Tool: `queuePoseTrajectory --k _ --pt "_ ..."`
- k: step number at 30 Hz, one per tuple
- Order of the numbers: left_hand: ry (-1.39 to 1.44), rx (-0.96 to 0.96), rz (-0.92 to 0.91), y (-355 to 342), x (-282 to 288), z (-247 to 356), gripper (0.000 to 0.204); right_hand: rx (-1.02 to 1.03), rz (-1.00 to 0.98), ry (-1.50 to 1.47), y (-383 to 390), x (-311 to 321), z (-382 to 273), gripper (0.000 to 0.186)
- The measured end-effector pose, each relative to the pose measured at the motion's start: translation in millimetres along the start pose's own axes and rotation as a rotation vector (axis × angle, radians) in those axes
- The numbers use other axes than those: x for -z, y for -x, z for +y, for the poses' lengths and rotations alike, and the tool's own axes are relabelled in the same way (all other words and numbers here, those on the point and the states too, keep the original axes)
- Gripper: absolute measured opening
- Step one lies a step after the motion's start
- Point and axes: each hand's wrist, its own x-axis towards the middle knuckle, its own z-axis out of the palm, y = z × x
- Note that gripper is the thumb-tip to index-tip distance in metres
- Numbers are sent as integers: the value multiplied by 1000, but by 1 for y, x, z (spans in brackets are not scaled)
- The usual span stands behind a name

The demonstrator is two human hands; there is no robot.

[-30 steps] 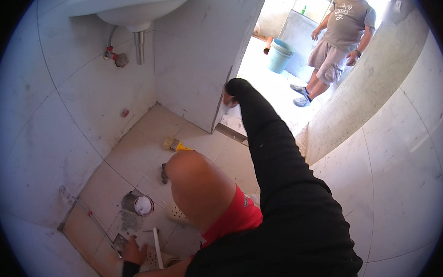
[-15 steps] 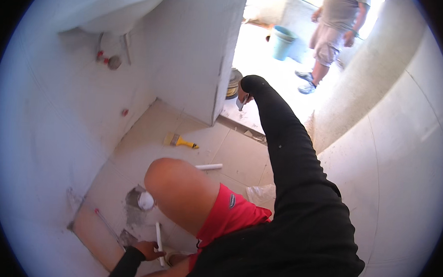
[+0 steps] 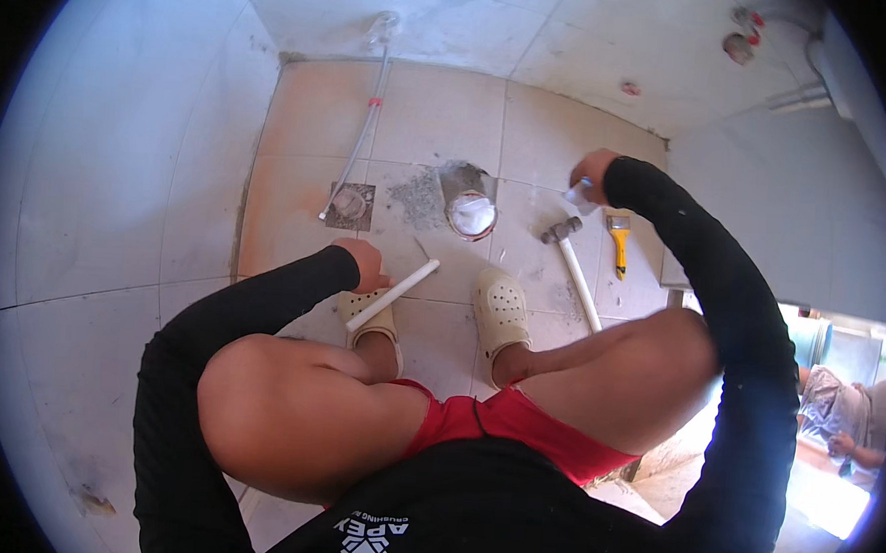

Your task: The person uses a hammer and chisel to break a pipe protruding from a tiled floor, then scrapes away debris and sweeps the area with a brush. The person repeatedly strikes the pipe, removes fragments, and cleans the surrounding tiles.

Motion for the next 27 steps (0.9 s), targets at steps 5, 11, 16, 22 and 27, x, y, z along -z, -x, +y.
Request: queuePoseTrajectory --k 5,11,16,22,27 --pt "683 93 -207 -38 -56 -16 75 -63 137 -141 -123 -21 -43 29" --pt "1025 235 -136 -54 -81 -22 79 -307 342 -332 -193 -91 -68 26" --pt "932 299 -87 -57 -80 -21 74 -248 381 -179 -215 -130 -68 20" --pt "902 305 -83 -60 -80 -23 70 -225 146 -175 -243 -125 -73 19" --pt "886 295 -2 -62 -85 -23 69 -218 282 -277 -241 -115 -53 20"
